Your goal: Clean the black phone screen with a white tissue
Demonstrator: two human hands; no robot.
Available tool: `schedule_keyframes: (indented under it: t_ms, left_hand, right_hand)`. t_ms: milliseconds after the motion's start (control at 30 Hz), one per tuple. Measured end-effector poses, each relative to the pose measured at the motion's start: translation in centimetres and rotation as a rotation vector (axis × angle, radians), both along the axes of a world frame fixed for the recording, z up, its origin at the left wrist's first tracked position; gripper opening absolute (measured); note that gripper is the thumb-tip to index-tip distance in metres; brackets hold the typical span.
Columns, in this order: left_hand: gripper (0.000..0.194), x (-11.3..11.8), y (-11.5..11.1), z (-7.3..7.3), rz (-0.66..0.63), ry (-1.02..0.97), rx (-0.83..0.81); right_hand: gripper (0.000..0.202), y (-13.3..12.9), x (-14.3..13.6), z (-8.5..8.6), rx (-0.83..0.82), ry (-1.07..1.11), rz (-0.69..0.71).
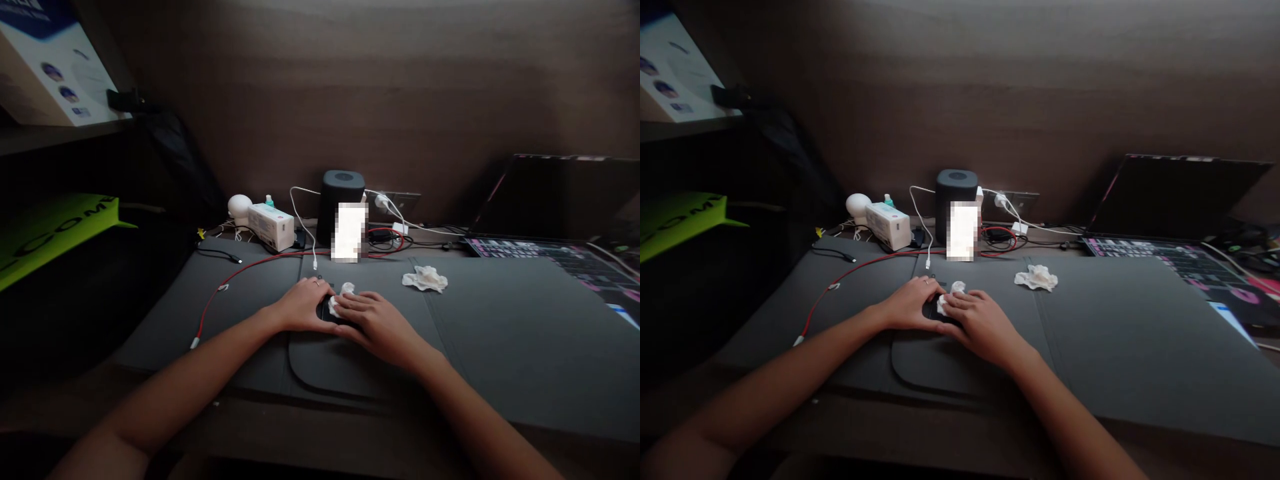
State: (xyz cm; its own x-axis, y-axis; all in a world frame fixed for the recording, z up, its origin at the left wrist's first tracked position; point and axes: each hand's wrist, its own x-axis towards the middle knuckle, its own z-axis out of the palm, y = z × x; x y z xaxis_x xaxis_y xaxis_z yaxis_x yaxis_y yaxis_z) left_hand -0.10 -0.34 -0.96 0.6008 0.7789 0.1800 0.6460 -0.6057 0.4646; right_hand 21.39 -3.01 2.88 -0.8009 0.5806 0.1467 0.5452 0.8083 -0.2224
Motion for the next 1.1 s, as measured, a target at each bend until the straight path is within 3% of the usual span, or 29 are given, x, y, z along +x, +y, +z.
schedule_keyframes:
  t_ms: [133,233,433,600,833,1100]
  left_hand:
    - [0.042,0.0,0.0,0.2,0.013,0.021,0.003]
    - [0.052,0.0,0.0,0.2,0.01,-0.006,-0.008]
    - [0.049,-0.1,-0.1,0.1,0.015,-0.012,-0.01]
    - [0.057,-0.1,0.0,0.3,0.023,-0.011,-0.025]
    - [0.062,-0.1,0.1,0.1,0.021,0.007,-0.029]
    - [0.062,-0.1,0.1,0.3,0.006,0.036,-0.005]
  right_hand:
    - [0.036,-0.1,0.2,0.2,-0.037,-0.011,0.076]
    - [0.032,-0.4,0.5,0.1,-0.043,-0.031,0.052]
    - [0.053,-0.9,0.6,-0.4,-0.035,-0.025,0.031]
    - [0.034,-0.2,2.1,0.1,-0.115,-0.026,0.053]
    - [0.028,0.3,3.0,0.2,-0.167,0.084,0.059]
    - [0.027,1.1,6.5,1.2,-0.288,0.048,-0.151]
